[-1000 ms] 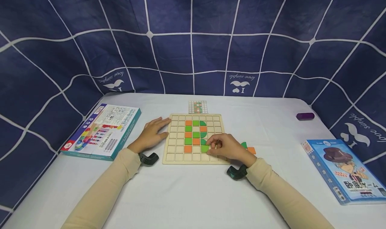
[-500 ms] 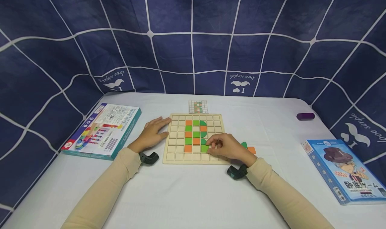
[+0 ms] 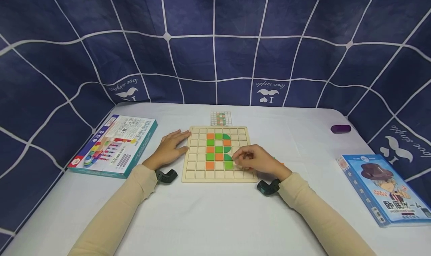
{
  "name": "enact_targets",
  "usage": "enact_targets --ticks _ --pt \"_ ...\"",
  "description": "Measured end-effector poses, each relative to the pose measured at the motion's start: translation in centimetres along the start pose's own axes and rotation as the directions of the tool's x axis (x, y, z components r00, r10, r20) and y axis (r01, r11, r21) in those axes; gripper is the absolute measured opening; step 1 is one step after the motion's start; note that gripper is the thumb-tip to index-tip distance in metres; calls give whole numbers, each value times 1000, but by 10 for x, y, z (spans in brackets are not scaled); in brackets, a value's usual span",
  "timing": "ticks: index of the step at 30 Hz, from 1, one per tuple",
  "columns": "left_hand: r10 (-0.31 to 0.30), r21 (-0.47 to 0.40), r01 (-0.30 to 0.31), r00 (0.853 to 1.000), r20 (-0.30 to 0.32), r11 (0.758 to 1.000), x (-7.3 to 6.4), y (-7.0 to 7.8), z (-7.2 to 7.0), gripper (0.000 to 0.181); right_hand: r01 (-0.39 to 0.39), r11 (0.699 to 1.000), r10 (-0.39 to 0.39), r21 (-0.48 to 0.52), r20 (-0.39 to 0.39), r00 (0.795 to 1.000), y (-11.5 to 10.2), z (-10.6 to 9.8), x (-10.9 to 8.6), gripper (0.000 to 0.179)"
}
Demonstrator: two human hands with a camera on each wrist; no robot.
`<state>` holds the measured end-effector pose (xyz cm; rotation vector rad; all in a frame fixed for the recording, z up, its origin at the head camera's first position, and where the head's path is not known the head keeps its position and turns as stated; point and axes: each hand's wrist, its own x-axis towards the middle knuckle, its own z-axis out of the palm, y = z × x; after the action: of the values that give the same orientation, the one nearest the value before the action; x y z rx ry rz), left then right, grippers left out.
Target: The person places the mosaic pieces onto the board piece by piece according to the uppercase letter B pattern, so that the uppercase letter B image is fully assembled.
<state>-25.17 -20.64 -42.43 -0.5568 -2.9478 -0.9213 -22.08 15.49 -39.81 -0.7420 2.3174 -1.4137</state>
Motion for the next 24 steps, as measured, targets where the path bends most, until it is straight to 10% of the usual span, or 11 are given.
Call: enact_targets --ticks 24 --pt "0 -5 0 1000 3 1000 0 0 0 63 -170 985 172 21 -114 979 28 -61 -53 28"
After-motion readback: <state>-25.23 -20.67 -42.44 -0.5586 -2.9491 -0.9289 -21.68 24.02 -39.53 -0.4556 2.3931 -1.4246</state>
